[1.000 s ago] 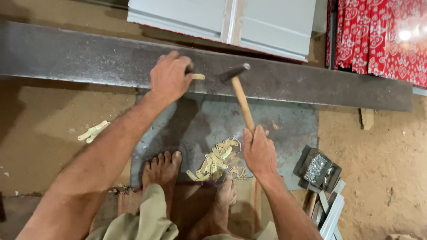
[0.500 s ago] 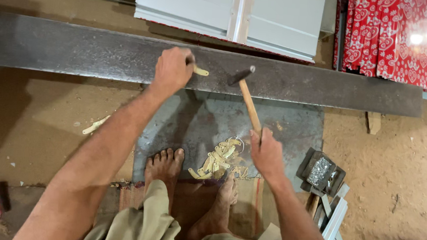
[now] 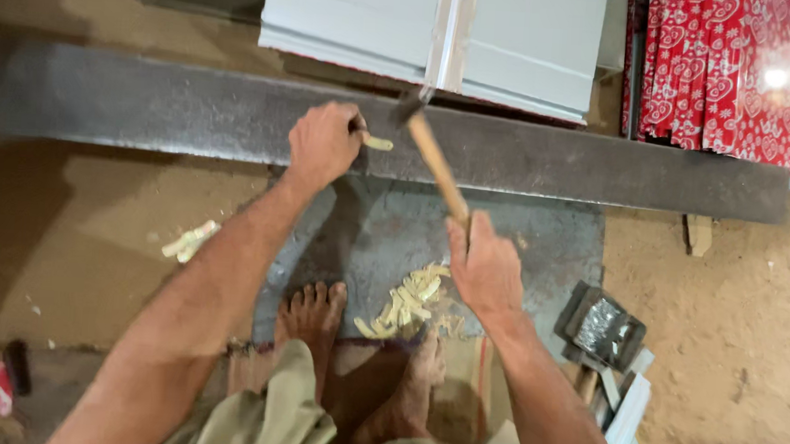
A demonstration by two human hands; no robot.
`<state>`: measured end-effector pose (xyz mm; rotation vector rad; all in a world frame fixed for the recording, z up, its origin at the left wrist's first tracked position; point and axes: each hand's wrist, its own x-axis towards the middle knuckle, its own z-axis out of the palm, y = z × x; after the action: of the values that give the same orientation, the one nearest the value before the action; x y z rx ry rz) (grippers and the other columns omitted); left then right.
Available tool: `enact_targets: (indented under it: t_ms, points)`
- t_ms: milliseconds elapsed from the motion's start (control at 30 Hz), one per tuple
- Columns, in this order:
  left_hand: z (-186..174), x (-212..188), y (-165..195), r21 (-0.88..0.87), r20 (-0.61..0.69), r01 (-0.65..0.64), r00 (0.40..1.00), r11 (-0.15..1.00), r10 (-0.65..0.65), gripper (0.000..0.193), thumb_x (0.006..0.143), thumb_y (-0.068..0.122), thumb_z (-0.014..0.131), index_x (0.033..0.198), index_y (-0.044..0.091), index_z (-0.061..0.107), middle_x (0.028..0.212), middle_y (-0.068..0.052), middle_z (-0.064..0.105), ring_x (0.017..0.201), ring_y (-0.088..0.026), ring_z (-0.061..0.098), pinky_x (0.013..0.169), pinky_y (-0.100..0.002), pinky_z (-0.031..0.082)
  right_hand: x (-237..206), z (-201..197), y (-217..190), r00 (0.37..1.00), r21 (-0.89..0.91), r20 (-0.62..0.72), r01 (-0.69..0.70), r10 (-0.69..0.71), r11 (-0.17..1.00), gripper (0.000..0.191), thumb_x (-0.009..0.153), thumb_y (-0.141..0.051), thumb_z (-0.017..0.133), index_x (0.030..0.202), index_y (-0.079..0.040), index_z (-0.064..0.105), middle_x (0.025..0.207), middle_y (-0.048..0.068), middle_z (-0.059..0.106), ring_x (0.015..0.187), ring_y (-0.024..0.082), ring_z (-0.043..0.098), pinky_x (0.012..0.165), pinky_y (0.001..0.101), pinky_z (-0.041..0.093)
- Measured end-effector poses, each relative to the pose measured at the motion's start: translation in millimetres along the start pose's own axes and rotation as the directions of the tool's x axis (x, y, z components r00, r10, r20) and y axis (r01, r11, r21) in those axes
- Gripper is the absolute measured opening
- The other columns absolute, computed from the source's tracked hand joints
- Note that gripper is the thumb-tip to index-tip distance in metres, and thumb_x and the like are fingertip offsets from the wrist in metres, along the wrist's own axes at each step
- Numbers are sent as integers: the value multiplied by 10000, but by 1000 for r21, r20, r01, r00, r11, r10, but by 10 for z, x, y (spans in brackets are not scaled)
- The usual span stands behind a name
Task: The person uses a hammer to repeatedly strike small, light-colored wooden pieces placed on a metal beam. They pick up each piece, position it on the beam, and tap it with the hammer before moving to the next piece.
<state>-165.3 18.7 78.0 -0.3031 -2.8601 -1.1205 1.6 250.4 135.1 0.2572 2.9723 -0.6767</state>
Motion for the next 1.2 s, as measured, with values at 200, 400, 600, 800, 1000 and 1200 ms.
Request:
enact_targets:
  t_ms: [200, 400, 600, 800, 1000, 1200]
  points:
    - [29, 2, -8, -1, 27, 24, 999, 1000, -24, 97, 830, 206, 799, 880, 130, 764, 933, -147, 722, 905, -408, 686, 745, -537, 539, -120, 96, -50, 909, 424, -404, 288, -105, 859, 278, 1089, -308, 470, 1001, -49, 518, 595, 55, 544, 446, 170, 556, 390, 345, 462]
    - [6, -27, -15, 1, -1, 12, 1000, 1000, -12, 102, 799, 185, 800, 888, 148, 767, 930, -129, 739, 904, -406, 689, 763, -543, 539, -6, 6, -114, 989, 116, -145, 49, -32, 992, 318, 1100, -301, 528, 931, -33, 515, 566, 61, 557, 462, 176, 574, 418, 354, 435]
    - [36, -4, -23, 3, 61, 88, 994, 996, -88, 103, 831, 226, 802, 887, 151, 761, 907, -120, 727, 895, -398, 684, 745, -544, 533, -50, 6, -78, 831, 449, -532, 437, -160, 779, 296, 1121, -284, 428, 969, -45, 514, 605, 54, 539, 448, 173, 515, 408, 331, 401]
    - [-53, -86, 65, 36, -36, -39, 999, 999, 41, 143, 818, 197, 804, 936, 138, 749, 964, -143, 684, 897, -405, 671, 740, -546, 524, -160, 339, 209, 987, 140, 59, -156, 149, 978, 326, 1069, -356, 467, 950, -57, 517, 608, 144, 636, 466, 319, 618, 402, 465, 491]
    - [26, -259, 71, 81, -171, -287, 940, 955, 297, 123, 875, 205, 780, 928, 113, 717, 969, -156, 649, 916, -407, 665, 752, -520, 531, -172, 352, 709, 981, 53, -187, -44, 54, 998, 359, 1077, -341, 499, 977, 4, 492, 721, 323, 615, 678, 556, 613, 575, 625, 461]
    - [-300, -842, -328, 81, 186, -13, 983, 997, -2, 214, 910, 291, 781, 996, 102, 731, 997, -123, 743, 897, -343, 693, 771, -474, 545, -172, 445, 939, 988, 77, -132, -67, 77, 995, 342, 1081, -316, 528, 988, 10, 487, 755, 347, 618, 740, 593, 586, 616, 650, 423]
